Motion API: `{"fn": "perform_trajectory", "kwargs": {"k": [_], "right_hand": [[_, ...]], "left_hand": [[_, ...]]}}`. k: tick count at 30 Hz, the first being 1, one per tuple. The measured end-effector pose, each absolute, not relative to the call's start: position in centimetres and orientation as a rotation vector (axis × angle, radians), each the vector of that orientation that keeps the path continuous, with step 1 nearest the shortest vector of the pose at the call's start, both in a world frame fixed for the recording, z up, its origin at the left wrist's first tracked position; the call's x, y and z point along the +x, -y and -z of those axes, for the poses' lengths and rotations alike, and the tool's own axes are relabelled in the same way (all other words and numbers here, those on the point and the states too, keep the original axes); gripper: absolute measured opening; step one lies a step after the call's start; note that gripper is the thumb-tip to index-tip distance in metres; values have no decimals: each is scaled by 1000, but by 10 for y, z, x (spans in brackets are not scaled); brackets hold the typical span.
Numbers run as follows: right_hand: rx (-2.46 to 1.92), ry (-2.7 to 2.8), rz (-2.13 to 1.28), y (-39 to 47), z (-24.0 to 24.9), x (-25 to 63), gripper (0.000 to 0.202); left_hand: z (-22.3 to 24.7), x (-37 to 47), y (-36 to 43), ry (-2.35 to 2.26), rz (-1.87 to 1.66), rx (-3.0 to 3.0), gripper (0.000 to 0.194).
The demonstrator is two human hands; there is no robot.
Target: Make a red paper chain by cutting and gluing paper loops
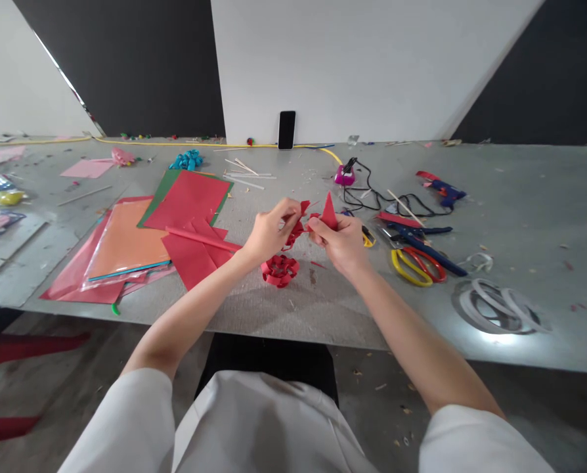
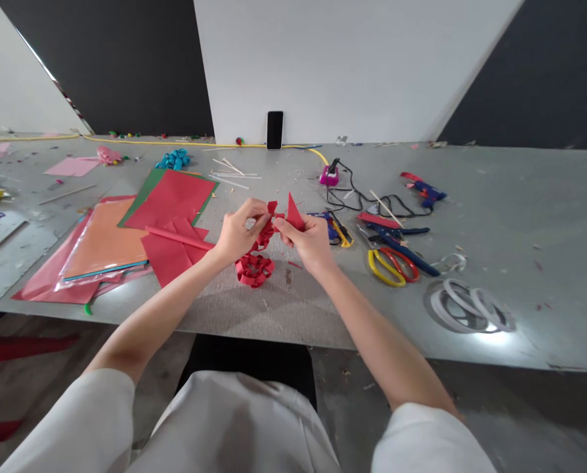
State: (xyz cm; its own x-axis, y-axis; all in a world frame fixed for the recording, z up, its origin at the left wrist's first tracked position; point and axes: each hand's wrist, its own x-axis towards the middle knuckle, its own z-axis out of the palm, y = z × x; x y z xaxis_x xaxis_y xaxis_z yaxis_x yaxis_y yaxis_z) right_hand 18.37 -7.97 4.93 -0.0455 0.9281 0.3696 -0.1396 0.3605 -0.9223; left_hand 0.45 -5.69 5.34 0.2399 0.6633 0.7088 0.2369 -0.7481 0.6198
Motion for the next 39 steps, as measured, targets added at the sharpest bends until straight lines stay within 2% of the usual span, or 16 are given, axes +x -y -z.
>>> {"fn": "perform_trajectory", "kwargs": {"k": [4,11,17,24,33,39], "right_hand": [[-806,1282,-1042,79,-48,182,49],[-797,1237,-1064,78,-51,184,41],[-806,1221,-1033,77,-59,190,46],[-899,1295,-884,80,-57,190,37],[-915,1281,-885,82,-60,190,34],[-811,1162,-868,76,-62,191,44]], "left_hand": [[-54,7,62,-763,-1524,2238,20],[-51,15,67,-744,-1481,2274,21],[-49,16,65,-813,-1524,2269,19],[-47,17,66,-763,-1564,2337,17],[-45,18,68,-735,-1591,2356,15],[-45,18,71,-848,-1539,2340,16]]}}
